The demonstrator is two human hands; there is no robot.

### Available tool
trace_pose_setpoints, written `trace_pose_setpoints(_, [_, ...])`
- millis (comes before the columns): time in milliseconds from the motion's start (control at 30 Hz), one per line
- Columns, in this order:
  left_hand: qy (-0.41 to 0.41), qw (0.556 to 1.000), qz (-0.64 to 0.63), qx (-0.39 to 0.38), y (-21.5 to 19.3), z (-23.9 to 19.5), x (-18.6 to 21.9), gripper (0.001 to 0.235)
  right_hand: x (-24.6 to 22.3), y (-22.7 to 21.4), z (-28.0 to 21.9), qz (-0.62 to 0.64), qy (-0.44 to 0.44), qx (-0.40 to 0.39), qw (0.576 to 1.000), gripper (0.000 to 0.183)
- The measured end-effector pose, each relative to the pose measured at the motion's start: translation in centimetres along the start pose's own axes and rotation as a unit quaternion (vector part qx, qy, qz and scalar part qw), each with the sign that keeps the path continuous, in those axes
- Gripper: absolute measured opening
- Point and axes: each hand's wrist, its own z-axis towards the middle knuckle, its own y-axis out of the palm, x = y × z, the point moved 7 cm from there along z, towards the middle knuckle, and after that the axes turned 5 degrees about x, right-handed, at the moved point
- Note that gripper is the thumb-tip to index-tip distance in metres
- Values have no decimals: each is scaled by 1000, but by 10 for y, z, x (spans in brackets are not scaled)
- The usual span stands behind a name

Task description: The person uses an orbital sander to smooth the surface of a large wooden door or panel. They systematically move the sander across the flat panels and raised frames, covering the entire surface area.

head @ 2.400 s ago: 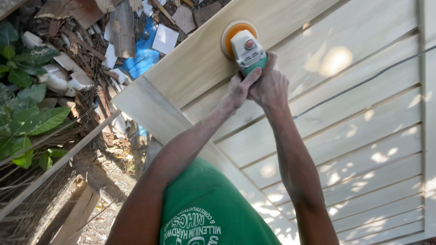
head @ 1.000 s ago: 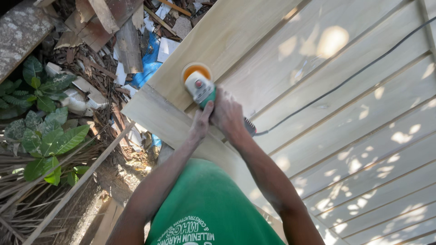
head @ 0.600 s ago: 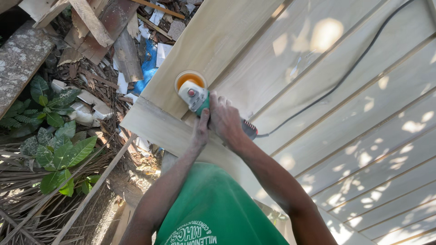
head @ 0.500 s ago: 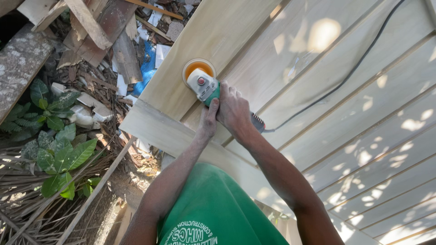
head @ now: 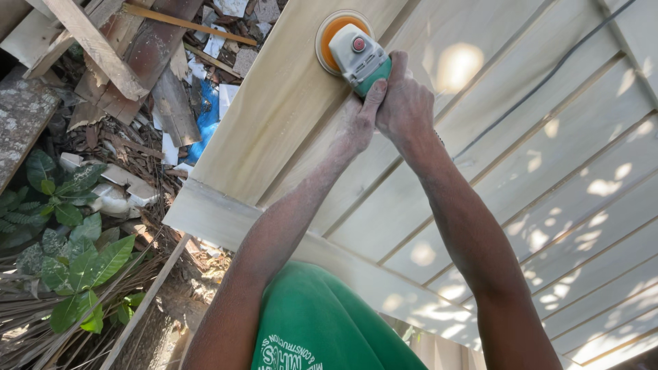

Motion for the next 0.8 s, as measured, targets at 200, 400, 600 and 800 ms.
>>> trace_pose_setpoints(200, [-25, 998, 47, -24, 43, 62, 35, 106, 44, -30, 49, 25, 60, -1, 998, 53])
trace_pose_setpoints(400, [-40, 984, 172, -36, 89, 118, 82, 112, 100, -69, 97, 34, 46, 64, 996, 62])
trace_pose_setpoints(600, [4, 967, 255, 4, 120, 145, 118, 88, 159, -99, 152, -45, 67, 115, 990, 69])
trace_pose_setpoints(800, [367, 795, 483, 12, 54, 82, 103, 62, 189, -127, 191, -4, 189, 63, 980, 60])
